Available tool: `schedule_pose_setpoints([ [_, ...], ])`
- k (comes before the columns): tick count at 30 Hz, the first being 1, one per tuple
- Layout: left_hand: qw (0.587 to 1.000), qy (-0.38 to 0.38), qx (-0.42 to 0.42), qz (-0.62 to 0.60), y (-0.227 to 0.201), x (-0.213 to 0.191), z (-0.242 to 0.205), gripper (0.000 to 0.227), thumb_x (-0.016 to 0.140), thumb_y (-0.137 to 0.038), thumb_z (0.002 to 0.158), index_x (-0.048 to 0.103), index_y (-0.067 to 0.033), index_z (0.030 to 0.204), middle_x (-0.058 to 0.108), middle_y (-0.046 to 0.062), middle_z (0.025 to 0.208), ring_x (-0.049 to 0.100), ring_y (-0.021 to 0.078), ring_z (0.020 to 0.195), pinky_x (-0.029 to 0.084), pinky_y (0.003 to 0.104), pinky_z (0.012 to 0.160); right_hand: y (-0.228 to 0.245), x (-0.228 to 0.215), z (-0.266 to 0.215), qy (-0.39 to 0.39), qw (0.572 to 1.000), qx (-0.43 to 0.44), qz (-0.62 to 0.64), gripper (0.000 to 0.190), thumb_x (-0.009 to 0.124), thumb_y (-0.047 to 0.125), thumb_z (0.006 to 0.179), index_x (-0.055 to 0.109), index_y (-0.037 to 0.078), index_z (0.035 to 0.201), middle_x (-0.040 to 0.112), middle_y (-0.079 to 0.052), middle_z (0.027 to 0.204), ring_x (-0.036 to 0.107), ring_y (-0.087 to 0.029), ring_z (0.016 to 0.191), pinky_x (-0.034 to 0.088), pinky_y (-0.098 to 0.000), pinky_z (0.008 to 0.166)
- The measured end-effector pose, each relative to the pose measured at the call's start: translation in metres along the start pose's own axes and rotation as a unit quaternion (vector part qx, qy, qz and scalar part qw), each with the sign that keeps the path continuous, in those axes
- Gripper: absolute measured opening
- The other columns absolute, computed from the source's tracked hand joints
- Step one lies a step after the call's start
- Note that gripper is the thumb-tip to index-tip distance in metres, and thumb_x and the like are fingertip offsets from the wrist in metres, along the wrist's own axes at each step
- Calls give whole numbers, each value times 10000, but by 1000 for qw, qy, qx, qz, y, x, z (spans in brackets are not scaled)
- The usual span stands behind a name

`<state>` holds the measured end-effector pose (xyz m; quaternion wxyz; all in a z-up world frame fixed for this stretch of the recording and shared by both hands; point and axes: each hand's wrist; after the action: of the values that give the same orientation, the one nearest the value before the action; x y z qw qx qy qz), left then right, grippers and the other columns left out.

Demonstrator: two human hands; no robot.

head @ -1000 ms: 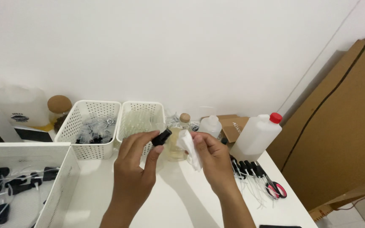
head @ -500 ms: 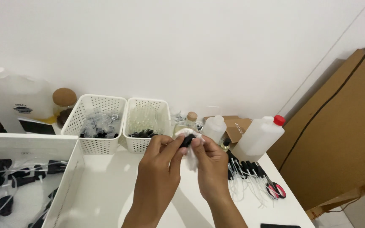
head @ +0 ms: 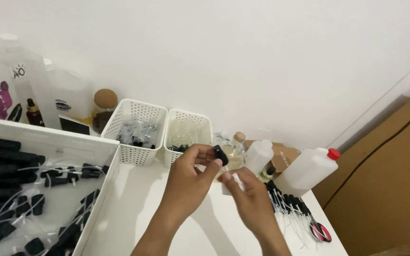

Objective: Clean small black sprayer components using a white cloth

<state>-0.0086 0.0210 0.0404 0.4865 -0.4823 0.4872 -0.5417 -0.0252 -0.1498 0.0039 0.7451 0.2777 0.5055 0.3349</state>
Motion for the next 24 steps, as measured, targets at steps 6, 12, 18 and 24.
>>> schedule_pose_setpoints([
  [6, 998, -20, -23, -48, -13, -22, -4, 259, 651, -260, 882, 742, -184, 1113, 749, -51, 1030, 666, 79, 929, 532, 238, 855, 6, -71, -9, -157, 942, 260, -143, 377, 563, 425, 1005, 803, 165, 1134, 733, -76, 1266, 624, -266, 1169, 468, -449, 964],
  [12, 995, -54, 9, -84, -11, -29, -2, 211, 658, -224, 900, 747, -140, 1073, 780, -10, 1009, 706, 96, 917, 534, 241, 838, -107, -123, 16, 1, 847, 356, -396, 490, 428, 466, 1005, 753, 103, 963, 795, -158, 1016, 711, -366, 977, 512, -425, 773],
  [18, 995, -76, 10, -61, -9, -31, -3, 239, 650, -257, 901, 750, -159, 1095, 770, -44, 1069, 663, 89, 934, 521, 247, 863, -141, -119, 15, -24, 840, 332, -429, 428, 505, 452, 972, 642, 298, 1347, 642, -48, 1388, 626, -345, 1264, 543, -532, 955],
  [24, 991, -116, 64, -13, -38, -38, -36, 222, 637, -262, 907, 738, -171, 1084, 757, -56, 1028, 656, 85, 921, 515, 243, 824, -94, -116, 14, -59, 892, 245, -376, 462, 501, 475, 1001, 702, 170, 1282, 710, -149, 1284, 641, -413, 1200, 534, -520, 956],
])
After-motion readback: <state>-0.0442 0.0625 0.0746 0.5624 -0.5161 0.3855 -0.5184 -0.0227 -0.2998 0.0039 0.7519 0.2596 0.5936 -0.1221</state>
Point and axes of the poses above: each hand's wrist, its own z-axis towards the middle knuckle, its own x-axis out of the palm, y = z × x
